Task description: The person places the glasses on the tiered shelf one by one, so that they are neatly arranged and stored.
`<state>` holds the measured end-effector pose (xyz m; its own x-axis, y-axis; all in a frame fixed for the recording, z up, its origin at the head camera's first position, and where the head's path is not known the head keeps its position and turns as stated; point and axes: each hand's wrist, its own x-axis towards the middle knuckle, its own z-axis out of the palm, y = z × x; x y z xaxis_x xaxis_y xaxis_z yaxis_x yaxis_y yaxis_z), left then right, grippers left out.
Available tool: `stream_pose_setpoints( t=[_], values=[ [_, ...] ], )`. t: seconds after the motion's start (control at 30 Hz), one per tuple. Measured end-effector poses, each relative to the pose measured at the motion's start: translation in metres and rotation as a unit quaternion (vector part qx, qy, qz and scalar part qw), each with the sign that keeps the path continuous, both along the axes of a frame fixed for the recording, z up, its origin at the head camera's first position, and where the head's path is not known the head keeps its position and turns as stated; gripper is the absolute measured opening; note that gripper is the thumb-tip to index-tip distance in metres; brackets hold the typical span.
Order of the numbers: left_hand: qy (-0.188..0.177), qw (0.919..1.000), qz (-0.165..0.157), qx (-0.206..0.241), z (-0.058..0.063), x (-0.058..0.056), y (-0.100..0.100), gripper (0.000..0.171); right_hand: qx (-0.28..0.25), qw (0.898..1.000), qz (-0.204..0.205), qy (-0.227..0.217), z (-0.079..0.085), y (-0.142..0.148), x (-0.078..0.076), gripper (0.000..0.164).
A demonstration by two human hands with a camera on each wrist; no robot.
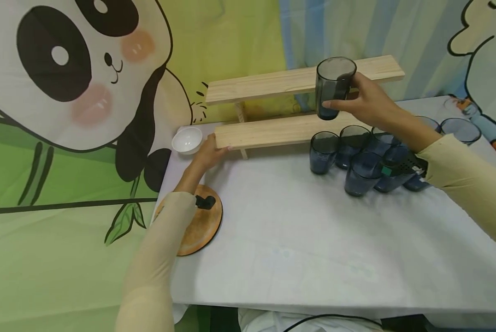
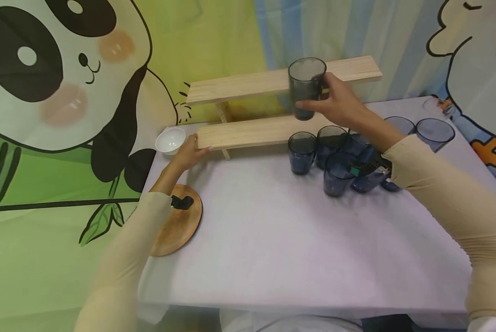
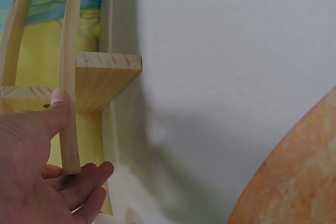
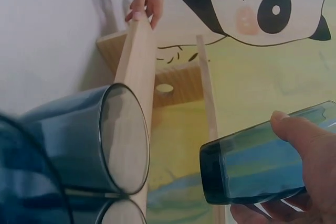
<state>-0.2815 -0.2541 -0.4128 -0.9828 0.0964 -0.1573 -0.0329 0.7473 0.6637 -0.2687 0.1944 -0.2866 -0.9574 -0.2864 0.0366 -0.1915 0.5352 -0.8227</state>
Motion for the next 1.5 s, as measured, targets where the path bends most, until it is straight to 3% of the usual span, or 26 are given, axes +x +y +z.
stream_pose_setpoints(
  t=[0.4,0.7,1.0,1.5],
  values=[
    [-0.004,0.9998,0.006,-0.019,0.003,0.004,0.003,0.088,-0.029,0.999,0.043,-0.013,0.002,-0.062,-0.030,0.086],
    [-0.001,0.9993,0.009,-0.037,0.001,0.004,0.006,0.089,-0.035,0.998,0.043,-0.004,0.010,-0.097,-0.053,0.087],
    [0.020,0.9977,-0.004,-0.064,-0.001,0.005,0.014,0.084,-0.003,1.000,0.017,-0.008,0.014,-0.117,-0.069,0.088],
    [0.021,0.9977,-0.004,-0.065,-0.006,0.006,0.027,0.081,0.007,1.000,0.003,-0.011,0.025,-0.155,-0.096,0.096]
  ],
)
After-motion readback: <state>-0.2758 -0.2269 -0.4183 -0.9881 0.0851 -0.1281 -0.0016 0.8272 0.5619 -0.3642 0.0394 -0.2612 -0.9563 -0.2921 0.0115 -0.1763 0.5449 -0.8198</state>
